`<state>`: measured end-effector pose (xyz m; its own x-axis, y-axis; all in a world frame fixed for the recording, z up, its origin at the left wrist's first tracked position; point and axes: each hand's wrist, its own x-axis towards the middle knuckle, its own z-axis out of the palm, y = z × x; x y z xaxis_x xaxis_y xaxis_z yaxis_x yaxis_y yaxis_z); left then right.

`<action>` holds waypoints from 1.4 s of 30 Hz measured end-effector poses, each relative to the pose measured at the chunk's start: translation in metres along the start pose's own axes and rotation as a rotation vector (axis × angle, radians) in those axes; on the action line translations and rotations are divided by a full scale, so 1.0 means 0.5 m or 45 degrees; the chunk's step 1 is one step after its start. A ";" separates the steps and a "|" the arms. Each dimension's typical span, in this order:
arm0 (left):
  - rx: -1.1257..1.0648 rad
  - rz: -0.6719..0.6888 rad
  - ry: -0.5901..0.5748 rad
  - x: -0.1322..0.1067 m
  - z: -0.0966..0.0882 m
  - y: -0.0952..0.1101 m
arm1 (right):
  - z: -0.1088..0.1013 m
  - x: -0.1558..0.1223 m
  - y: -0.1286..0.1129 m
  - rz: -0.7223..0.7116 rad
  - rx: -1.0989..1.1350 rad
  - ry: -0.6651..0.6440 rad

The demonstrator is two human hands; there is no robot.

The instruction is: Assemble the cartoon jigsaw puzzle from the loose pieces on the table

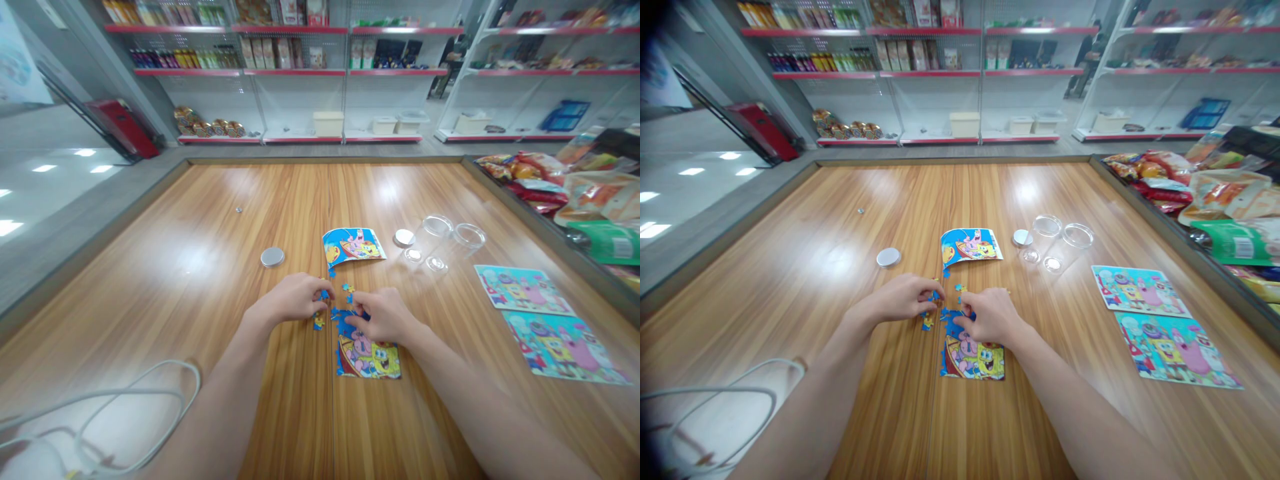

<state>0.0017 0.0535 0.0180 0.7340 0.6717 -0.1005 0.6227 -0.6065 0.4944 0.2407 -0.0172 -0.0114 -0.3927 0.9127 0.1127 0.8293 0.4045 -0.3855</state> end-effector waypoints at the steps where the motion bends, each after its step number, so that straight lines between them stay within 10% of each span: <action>1: 0.004 -0.011 0.012 0.001 -0.001 0.003 | 0.000 0.000 0.000 0.001 -0.004 0.002; 42: 0.029 -0.077 -0.189 0.013 0.006 0.030 | 0.003 0.003 0.006 0.022 0.011 -0.030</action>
<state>0.0166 0.0478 0.0223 0.7260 0.6379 -0.2568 0.6716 -0.5777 0.4638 0.2422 -0.0148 -0.0139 -0.3878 0.9179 0.0843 0.8327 0.3881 -0.3949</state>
